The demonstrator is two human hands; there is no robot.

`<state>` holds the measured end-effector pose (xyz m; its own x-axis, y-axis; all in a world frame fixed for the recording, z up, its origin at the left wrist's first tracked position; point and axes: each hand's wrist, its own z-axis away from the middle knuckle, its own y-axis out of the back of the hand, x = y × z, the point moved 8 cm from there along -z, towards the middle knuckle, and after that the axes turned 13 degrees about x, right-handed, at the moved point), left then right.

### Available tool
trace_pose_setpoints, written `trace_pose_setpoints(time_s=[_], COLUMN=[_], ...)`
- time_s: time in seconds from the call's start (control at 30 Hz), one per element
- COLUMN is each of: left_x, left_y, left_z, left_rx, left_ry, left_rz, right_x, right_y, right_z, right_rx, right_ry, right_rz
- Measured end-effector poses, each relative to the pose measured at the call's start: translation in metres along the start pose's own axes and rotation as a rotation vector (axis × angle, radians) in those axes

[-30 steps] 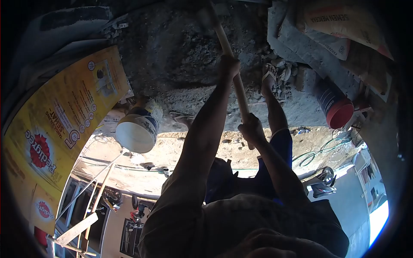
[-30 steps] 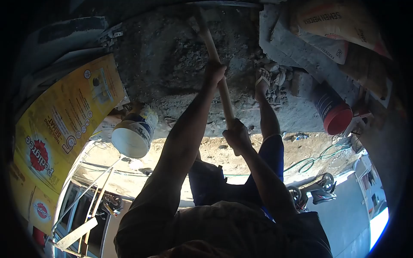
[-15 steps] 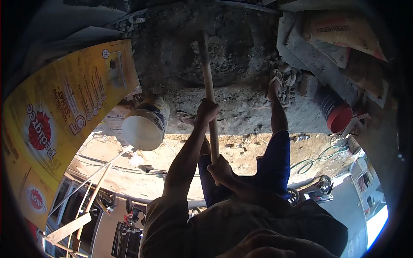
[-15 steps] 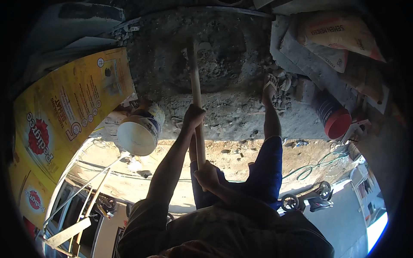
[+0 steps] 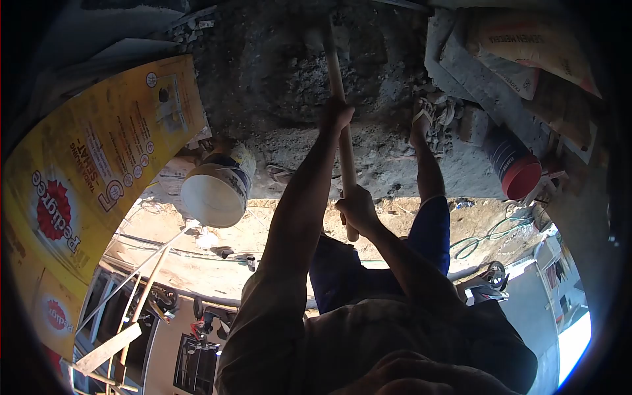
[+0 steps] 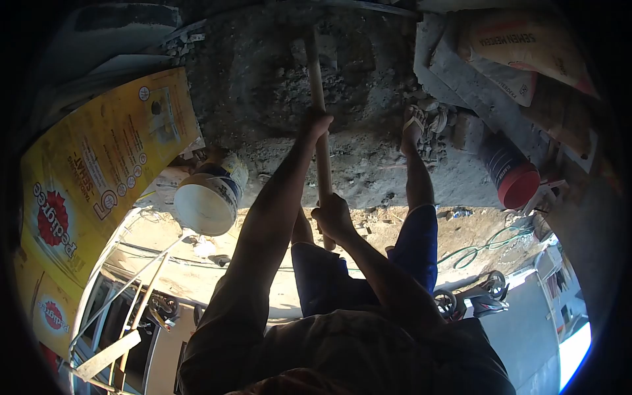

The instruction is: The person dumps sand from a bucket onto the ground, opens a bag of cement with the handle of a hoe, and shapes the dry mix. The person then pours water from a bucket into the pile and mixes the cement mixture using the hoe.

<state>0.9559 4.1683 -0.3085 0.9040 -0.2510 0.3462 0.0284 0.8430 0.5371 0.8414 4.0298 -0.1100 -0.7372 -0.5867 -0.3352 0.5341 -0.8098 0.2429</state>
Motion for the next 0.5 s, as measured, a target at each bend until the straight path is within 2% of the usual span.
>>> trace_pose_setpoints(time_s=[0.07,0.1,0.13,0.17,0.23,0.3,0.33,0.43,0.47,0.5], left_x=[-0.013,-0.021,-0.029,-0.042,-0.071,-0.072,-0.074,-0.074,-0.07,-0.079], left_y=[0.008,0.011,0.013,0.014,0.014,0.042,0.054,0.086,0.097,0.097], left_z=[0.045,0.056,0.067,0.07,0.064,0.082,0.094,0.11,0.107,0.093], left_rx=[0.085,0.006,-0.075,-0.063,-0.033,-0.087,-0.118,-0.035,0.011,0.079], left_ry=[-0.007,0.032,0.075,0.054,0.008,0.066,0.102,0.083,0.073,0.055], left_rz=[-0.156,-0.172,-0.185,-0.172,-0.148,-0.066,-0.03,0.023,-0.024,0.003], right_x=[0.028,0.038,0.043,0.045,0.039,0.034,0.043,0.048,0.049,0.035], right_y=[-0.014,-0.022,-0.03,-0.038,-0.046,-0.049,-0.05,-0.042,-0.036,-0.029], right_z=[0.028,0.04,0.049,0.056,0.072,0.088,0.094,0.104,0.099,0.094], right_rx=[-0.017,-0.038,-0.054,-0.07,-0.064,-0.083,-0.125,-0.111,-0.092,-0.107], right_ry=[-0.185,-0.256,-0.243,-0.229,-0.157,-0.098,-0.061,0.126,0.176,0.125], right_rz=[-0.164,-0.228,-0.255,-0.277,-0.135,-0.043,0.114,0.223,0.345,0.344])
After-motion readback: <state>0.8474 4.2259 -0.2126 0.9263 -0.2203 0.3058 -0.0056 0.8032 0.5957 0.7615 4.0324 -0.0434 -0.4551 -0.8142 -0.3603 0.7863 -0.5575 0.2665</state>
